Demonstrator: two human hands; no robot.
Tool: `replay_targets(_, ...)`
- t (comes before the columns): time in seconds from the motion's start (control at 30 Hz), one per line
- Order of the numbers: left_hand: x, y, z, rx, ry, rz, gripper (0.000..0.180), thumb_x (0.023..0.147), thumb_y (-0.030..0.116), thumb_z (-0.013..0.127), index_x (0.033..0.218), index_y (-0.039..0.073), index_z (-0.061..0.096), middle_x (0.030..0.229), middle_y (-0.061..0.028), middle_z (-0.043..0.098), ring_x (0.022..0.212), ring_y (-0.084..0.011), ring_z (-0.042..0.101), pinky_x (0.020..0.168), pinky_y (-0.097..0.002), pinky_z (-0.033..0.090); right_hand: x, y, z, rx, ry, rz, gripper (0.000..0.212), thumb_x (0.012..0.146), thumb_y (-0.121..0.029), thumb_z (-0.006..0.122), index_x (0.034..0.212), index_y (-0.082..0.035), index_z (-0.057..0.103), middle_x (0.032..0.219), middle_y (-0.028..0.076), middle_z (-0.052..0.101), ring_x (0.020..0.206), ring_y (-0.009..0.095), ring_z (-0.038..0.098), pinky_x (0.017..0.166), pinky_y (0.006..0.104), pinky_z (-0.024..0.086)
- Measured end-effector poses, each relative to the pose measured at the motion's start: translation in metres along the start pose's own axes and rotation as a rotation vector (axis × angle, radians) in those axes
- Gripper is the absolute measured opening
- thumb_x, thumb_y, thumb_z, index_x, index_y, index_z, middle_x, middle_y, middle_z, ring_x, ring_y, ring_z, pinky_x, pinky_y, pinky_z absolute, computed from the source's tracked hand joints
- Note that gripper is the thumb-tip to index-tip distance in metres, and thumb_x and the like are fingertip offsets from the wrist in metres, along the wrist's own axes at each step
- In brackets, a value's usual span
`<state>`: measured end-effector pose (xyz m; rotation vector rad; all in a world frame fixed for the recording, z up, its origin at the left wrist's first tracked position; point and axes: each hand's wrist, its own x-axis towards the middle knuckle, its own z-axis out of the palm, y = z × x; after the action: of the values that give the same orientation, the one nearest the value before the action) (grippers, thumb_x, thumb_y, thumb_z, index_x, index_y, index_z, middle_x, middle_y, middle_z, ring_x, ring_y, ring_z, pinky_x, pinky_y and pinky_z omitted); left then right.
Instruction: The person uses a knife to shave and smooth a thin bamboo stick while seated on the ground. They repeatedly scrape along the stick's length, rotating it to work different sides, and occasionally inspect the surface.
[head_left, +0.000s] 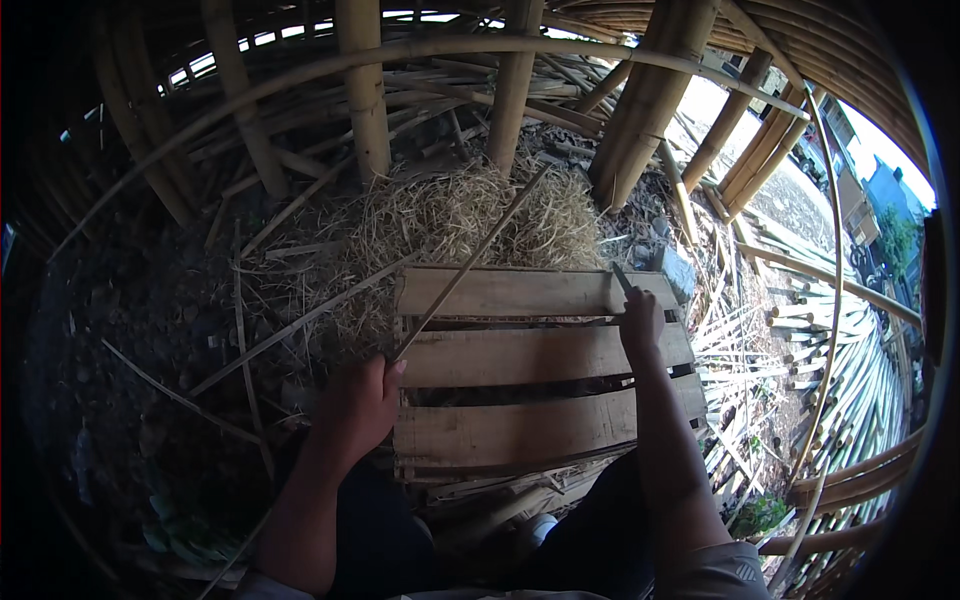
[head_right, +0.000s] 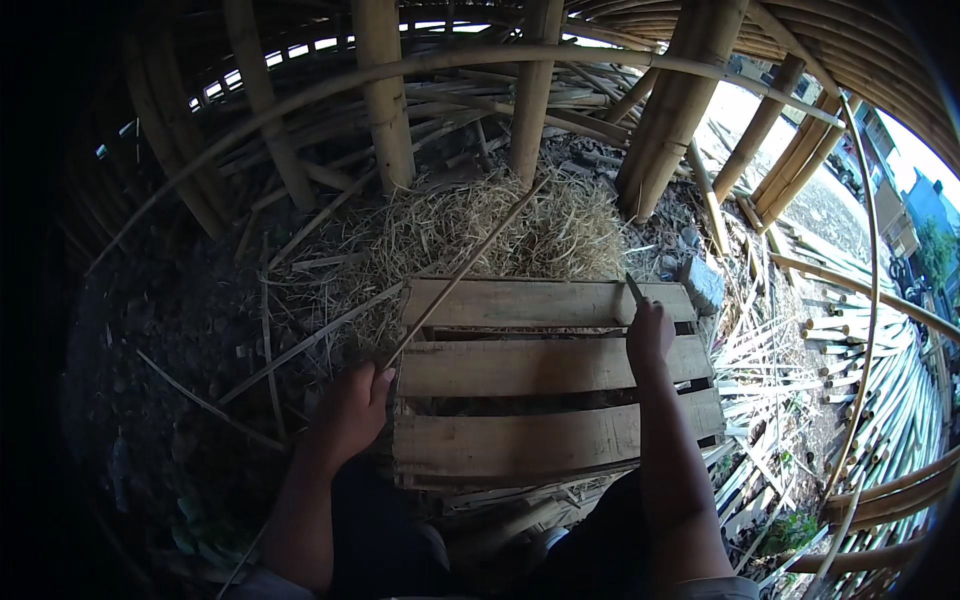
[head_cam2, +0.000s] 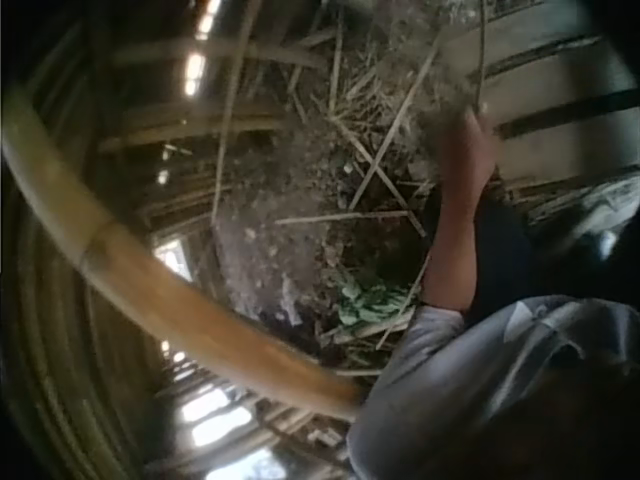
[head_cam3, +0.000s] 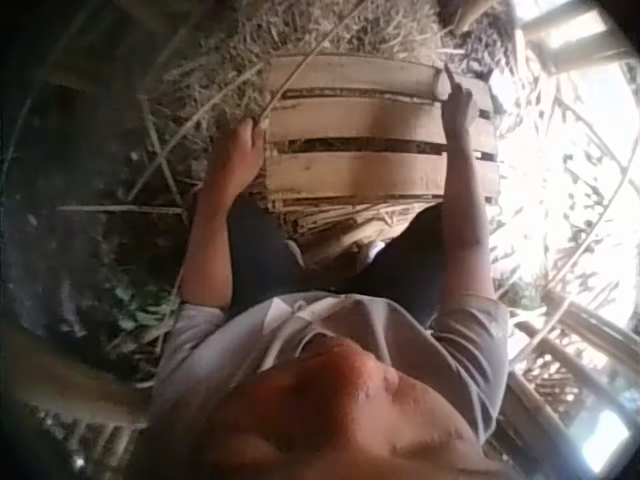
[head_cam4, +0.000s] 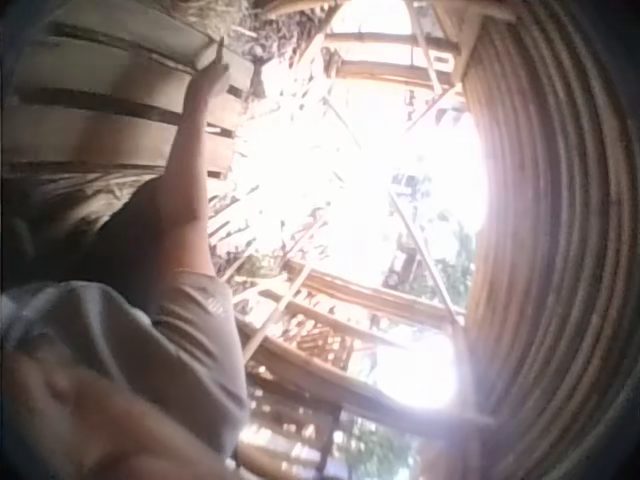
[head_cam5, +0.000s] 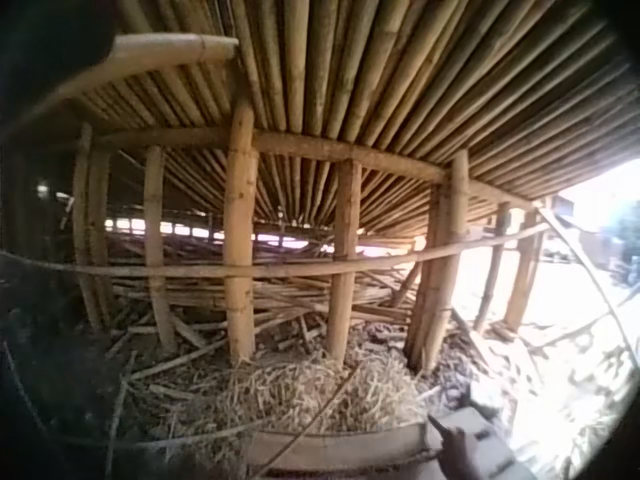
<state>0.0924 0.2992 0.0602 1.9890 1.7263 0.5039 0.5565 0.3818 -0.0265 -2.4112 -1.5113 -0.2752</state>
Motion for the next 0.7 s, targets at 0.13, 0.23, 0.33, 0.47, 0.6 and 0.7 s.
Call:
replay_targets(0.13, -0.006, -0.005, -0.004, 0.017, 0.017, -0.003, 0.037, 0.105, 0.032, 0.055, 0.090, -0.002, 0.060, 0.083, -0.0276, 0.065, 0.085, -0.0501, 0.064, 0.075, -0.0566, 0.049, -0.011, -0.017, -0.014, 0.354, 0.055, -0.374, 0.031, 0.083, 0.008, 0.059, 0.107, -0.004, 0.074, 0.089, 0.021, 0.070, 0.085, 0.039, 0.070, 0.071, 0.0472, 0.054)
replay_targets(0.23, -0.007, -0.009, 0.002, 0.016, -0.001, -0.001, 0.036, 0.105, 0.031, 0.055, 0.091, -0.003, 0.059, 0.083, -0.0284, 0.064, 0.086, -0.0510, 0.063, 0.074, -0.0563, 0.048, -0.030, -0.043, -0.032, 0.474, -0.059, -0.645, 0.033, 0.079, 0.011, 0.063, 0.105, -0.005, 0.076, 0.088, 0.016, 0.070, 0.081, 0.037, 0.068, 0.071, 0.0435, 0.054)
replay_targets(0.33, -0.008, -0.012, 0.006, 0.056, 0.009, 0.033, 0.036, 0.104, 0.032, 0.055, 0.090, -0.001, 0.062, 0.081, -0.0263, 0.066, 0.082, -0.0481, 0.065, 0.076, -0.0565, 0.051, -0.039, -0.052, -0.040, 0.517, -0.224, -0.613, 0.030, 0.084, 0.008, 0.064, 0.106, -0.007, 0.077, 0.091, 0.018, 0.072, 0.085, 0.038, 0.069, 0.074, 0.0457, 0.054)
replay_targets(0.47, -0.011, -0.003, 0.001, 0.045, -0.028, 0.019, 0.037, 0.105, 0.032, 0.055, 0.090, -0.001, 0.062, 0.081, -0.0261, 0.066, 0.082, -0.0476, 0.066, 0.077, -0.0560, 0.051, -0.012, 0.001, -0.025, 0.244, -0.042, -0.277, 0.028, 0.083, 0.007, 0.067, 0.105, -0.006, 0.078, 0.084, 0.016, 0.073, 0.077, 0.037, 0.069, 0.070, 0.0449, 0.055)
replay_targets(0.6, -0.011, 0.005, 0.001, 0.059, -0.037, 0.003, 0.037, 0.105, 0.032, 0.054, 0.089, -0.001, 0.063, 0.082, -0.0258, 0.066, 0.083, -0.0472, 0.066, 0.077, -0.0557, 0.051, -0.004, 0.027, -0.027, 0.163, 0.154, 0.083, 0.015, 0.083, -0.006, 0.077, 0.098, -0.005, 0.078, 0.090, 0.019, 0.075, 0.082, 0.037, 0.074, 0.068, 0.0443, 0.057)
replay_targets(0.7, -0.014, -0.003, 0.000, 0.057, -0.023, -0.030, 0.038, 0.105, 0.032, 0.054, 0.088, -0.001, 0.063, 0.082, -0.0259, 0.066, 0.083, -0.0471, 0.066, 0.075, -0.0555, 0.051, -0.026, -0.017, -0.060, 0.570, -0.287, -0.249, 0.012, 0.084, -0.009, 0.078, 0.095, -0.003, 0.079, 0.089, 0.022, 0.075, 0.084, 0.037, 0.074, 0.066, 0.0440, 0.057)
